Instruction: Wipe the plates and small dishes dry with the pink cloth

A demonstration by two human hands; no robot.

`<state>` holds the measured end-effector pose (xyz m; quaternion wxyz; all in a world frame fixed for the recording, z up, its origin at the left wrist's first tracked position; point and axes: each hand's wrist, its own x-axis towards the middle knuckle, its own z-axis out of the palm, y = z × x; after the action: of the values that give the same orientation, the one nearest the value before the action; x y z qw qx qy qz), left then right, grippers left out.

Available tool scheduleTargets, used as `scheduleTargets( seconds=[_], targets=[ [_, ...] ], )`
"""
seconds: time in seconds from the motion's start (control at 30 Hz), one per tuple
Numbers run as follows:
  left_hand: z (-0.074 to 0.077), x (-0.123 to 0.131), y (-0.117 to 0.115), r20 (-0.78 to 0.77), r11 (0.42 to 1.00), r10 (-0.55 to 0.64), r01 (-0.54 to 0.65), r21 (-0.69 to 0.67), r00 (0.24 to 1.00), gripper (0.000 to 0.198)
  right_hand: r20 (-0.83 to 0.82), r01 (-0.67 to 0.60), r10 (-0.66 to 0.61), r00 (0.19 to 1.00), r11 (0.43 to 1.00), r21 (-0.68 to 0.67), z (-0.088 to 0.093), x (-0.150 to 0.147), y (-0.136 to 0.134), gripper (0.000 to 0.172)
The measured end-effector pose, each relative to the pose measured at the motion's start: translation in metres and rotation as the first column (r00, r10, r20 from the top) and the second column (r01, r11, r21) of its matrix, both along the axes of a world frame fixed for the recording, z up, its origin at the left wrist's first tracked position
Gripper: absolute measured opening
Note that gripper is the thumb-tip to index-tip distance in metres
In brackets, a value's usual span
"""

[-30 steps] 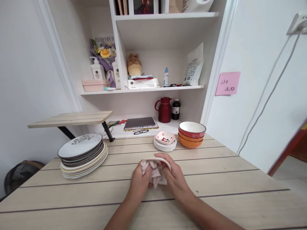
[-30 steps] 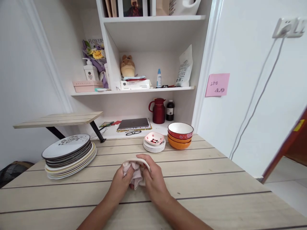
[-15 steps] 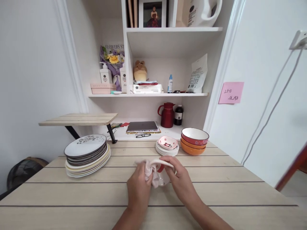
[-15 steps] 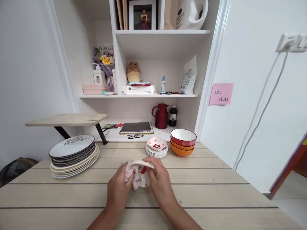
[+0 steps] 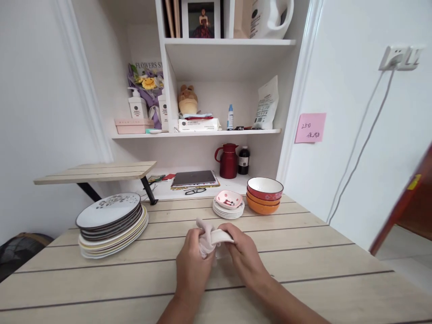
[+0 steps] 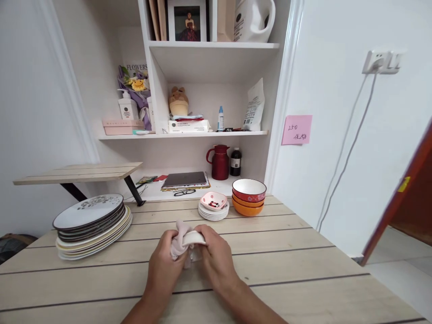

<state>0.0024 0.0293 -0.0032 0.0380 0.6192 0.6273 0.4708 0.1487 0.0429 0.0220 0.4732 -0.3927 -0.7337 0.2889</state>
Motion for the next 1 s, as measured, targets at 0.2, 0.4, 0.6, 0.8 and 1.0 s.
scheduleTargets(
  seconds=[0.2, 0.4, 0.6, 0.8, 1.0],
  targets=[
    [-0.003, 0.0, 0.008, 0.39, 0.979, -0.151, 0.191, -0.066, 0.909, 0.017, -0.369, -0.148, 0.091, 0.925, 0.981, -0.128, -0.01, -0.005, 0.004, 0.015],
    [-0.014, 0.007, 0.013, 0.609, 0.94, -0.16, 0.308, -0.147, 0.777, 0.023, -0.636, -0.301, 0.046, 0.77, 0.905, -0.3, -0.008, -0.016, -0.004, 0.017],
    [-0.014, -0.005, 0.009, 0.285, 0.988, -0.073, 0.108, -0.11, 0.956, 0.03, -0.365, -0.187, 0.079, 0.928, 0.944, -0.271, -0.006, -0.008, 0.004, 0.02],
    [-0.007, -0.011, -0.001, -0.308, 0.987, 0.149, -0.12, 0.111, 0.94, 0.035, -0.01, 0.114, -0.114, 0.993, 0.993, 0.017, -0.01, 0.007, 0.017, 0.024],
    [-0.002, -0.01, -0.006, -0.583, 0.944, 0.248, -0.058, 0.325, 0.773, 0.034, 0.21, 0.253, -0.303, 0.93, 0.939, 0.234, -0.007, 0.008, 0.008, 0.056]
  ],
)
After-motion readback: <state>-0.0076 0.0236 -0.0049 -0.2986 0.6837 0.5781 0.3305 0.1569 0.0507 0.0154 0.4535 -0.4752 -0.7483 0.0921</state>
